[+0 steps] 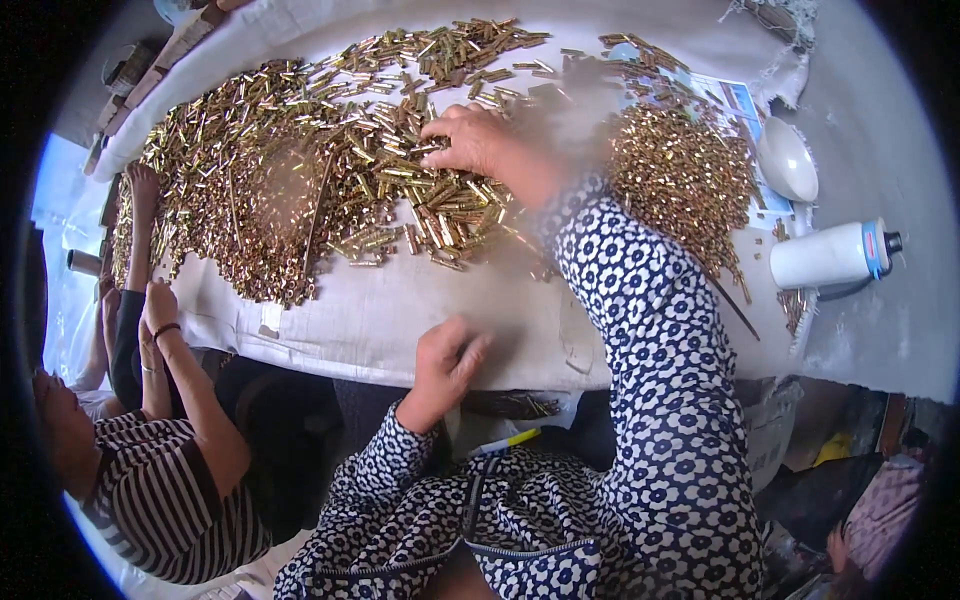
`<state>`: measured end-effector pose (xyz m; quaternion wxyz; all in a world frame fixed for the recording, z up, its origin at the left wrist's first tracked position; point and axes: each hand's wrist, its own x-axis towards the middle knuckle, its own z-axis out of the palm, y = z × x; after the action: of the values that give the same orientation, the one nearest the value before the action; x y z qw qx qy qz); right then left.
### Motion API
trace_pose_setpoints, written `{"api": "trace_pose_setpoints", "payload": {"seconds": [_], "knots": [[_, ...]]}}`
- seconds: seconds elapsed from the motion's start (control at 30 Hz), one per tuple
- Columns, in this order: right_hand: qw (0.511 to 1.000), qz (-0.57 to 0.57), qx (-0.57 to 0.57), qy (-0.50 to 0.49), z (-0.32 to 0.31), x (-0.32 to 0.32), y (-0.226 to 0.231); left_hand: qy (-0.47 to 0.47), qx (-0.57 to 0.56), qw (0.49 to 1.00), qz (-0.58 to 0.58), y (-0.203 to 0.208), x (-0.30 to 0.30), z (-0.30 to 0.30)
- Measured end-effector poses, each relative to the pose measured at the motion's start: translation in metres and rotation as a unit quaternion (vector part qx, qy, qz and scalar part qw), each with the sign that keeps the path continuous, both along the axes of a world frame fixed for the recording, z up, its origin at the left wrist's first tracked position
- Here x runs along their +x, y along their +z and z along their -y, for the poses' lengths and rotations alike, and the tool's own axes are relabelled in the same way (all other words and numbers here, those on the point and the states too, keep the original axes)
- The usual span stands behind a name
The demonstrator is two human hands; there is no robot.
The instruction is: The person assembles small metal components by inserting pins into metal sleeves by hand, drops the assembled pieces into a bag, and sorts piles of metal parts on the table.
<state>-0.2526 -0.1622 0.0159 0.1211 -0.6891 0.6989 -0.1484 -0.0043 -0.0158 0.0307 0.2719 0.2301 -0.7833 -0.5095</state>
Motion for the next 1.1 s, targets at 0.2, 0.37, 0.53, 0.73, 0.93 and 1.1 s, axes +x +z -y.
{"api": "trace_pose_setpoints", "payload": {"seconds": [0.2, 0.37, 0.53, 0.73, 0.93, 1.1], "knots": [[0.999, -0.012, -0.026, -0.018, -0.064, 0.022, 0.011, 0.017, -0.006, 0.999, -0.041, -0.006, -0.002, -0.005], [0.996, -0.041, -0.078, -0.026, -0.109, 0.014, 0.002, 0.028, 0.042, 0.998, -0.039, -0.016, -0.004, -0.008], [0.995, -0.045, -0.079, -0.047, -0.127, 0.021, -0.003, 0.041, 0.028, 0.999, -0.013, -0.018, -0.006, -0.005], [0.99, 0.056, -0.106, -0.077, -0.158, 0.005, 0.009, 0.04, 0.094, 0.995, -0.006, -0.022, -0.009, -0.005], [0.952, -0.139, 0.042, -0.269, -0.253, -0.028, 0.021, 0.049, 0.113, 0.992, -0.008, -0.023, -0.005, -0.004], [0.957, -0.087, -0.067, -0.27, -0.272, -0.012, -0.011, 0.054, 0.046, 0.997, -0.012, -0.021, -0.01, -0.007]]}}
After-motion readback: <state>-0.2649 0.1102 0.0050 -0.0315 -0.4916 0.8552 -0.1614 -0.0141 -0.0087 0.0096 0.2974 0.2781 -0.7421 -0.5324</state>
